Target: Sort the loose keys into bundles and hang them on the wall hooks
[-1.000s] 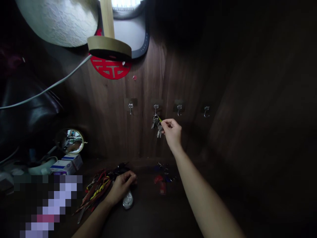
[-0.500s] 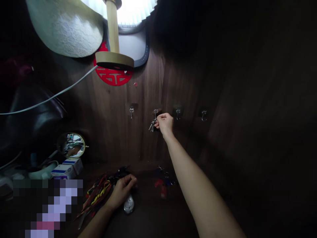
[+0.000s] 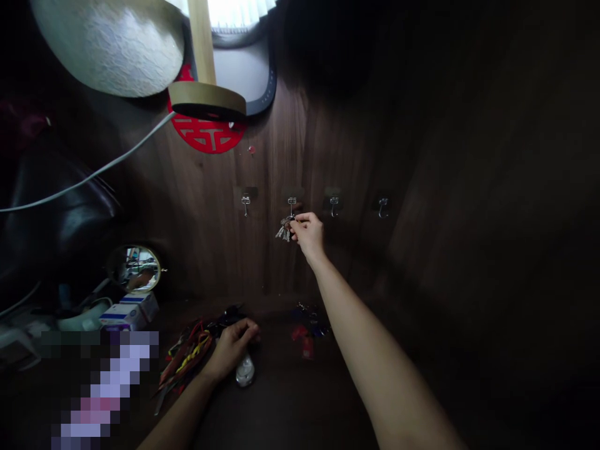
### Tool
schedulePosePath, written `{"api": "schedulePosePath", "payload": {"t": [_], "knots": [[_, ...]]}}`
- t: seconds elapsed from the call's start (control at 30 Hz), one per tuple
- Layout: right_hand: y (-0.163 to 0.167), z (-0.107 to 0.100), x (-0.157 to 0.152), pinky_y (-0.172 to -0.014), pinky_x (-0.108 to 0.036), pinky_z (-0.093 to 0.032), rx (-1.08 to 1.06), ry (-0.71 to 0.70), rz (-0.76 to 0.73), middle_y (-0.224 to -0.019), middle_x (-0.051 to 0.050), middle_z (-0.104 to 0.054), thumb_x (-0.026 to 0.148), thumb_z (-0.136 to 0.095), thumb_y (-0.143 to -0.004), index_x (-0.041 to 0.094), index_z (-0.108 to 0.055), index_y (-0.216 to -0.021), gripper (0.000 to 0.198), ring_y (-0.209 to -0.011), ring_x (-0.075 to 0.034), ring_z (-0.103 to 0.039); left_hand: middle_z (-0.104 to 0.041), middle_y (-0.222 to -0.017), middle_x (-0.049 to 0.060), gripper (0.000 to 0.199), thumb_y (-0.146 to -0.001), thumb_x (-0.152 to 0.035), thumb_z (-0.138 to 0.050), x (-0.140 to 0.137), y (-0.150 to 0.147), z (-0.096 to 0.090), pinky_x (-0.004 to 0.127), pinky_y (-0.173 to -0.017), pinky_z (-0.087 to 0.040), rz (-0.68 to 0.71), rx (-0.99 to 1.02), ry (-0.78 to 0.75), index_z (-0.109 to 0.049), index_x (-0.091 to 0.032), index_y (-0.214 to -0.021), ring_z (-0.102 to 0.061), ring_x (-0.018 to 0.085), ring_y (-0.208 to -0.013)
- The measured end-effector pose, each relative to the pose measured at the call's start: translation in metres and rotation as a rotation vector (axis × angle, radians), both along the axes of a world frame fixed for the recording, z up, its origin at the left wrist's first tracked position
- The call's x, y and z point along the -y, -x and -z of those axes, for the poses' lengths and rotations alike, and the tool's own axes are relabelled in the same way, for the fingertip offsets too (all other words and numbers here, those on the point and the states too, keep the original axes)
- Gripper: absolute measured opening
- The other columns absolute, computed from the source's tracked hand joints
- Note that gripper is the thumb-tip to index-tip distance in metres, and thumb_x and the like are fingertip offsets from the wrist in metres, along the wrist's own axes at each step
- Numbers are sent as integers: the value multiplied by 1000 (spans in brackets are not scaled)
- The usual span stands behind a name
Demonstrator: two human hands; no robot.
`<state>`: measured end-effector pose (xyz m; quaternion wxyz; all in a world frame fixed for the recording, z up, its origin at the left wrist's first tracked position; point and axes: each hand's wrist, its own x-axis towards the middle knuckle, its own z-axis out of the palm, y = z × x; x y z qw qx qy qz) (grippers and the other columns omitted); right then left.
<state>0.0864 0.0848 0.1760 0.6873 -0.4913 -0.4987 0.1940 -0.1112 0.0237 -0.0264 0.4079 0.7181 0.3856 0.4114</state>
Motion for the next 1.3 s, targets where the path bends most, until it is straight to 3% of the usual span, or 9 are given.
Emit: {"api": "schedulePosePath", "payload": {"t": [0.27,0.6,0.87,1.0,1.13,1.3], "knots": [[-11,38,20,-34,-15,-33,86,35,-86,-55,7,-56,28,-58,-63,19,-51,-81,22,-40,-7,-50,-59,-66,1,38,-83,-49,-43,4,-2,-6,23,-63,-41,-18,-27,6,-55,-16,-67,-53,14,-65],[-49,115,53,-40,-19,-36,153,262,-162,-59,3,-56,34,-57,-62,19,-57,-70,17,-47,-10,-51,-60,-65,1,37,-83,-48,-43,8,-5,-10,23,-64,-41,-53,-98,-3,-56,-17,-68,-54,14,-65],[-81,178,67,-51,-23,-39,321,324,-164,-56,2,-56,35,-53,-66,19,-60,-68,17,-53,-13,-52,-60,-66,1,38,-83,-48,-41,10,-8,-14,23,-64,-41,-73,-194,-17,-57,-17,-68,-54,14,-65],[-92,188,75,-58,-25,-42,435,365,-164,-65,0,-61,32,-51,-72,19,-61,-74,16,-62,-15,-57,-61,-66,1,36,-84,-46,-41,13,-10,-16,22,-63,-41,-85,-241,-49,-58,-18,-70,-56,15,-66],[-96,191,83,-64,-27,-43,580,385,-208,-75,-1,-64,28,-49,-77,20,-64,-92,23,-66,-15,-57,-63,-68,1,34,-85,-44,-41,18,-12,-17,23,-63,-41,-109,-309,-115,-60,-19,-71,-57,15,-66],[-101,196,85,-78,-30,-43,759,341,-255,-85,-4,-61,24,-47,-82,23,-67,-98,25,-82,-17,-58,-67,-82,3,26,-87,-37,-42,21,-14,-20,27,-75,-43,-140,-463,-281,-62,-21,-82,-60,18,-81]]}}
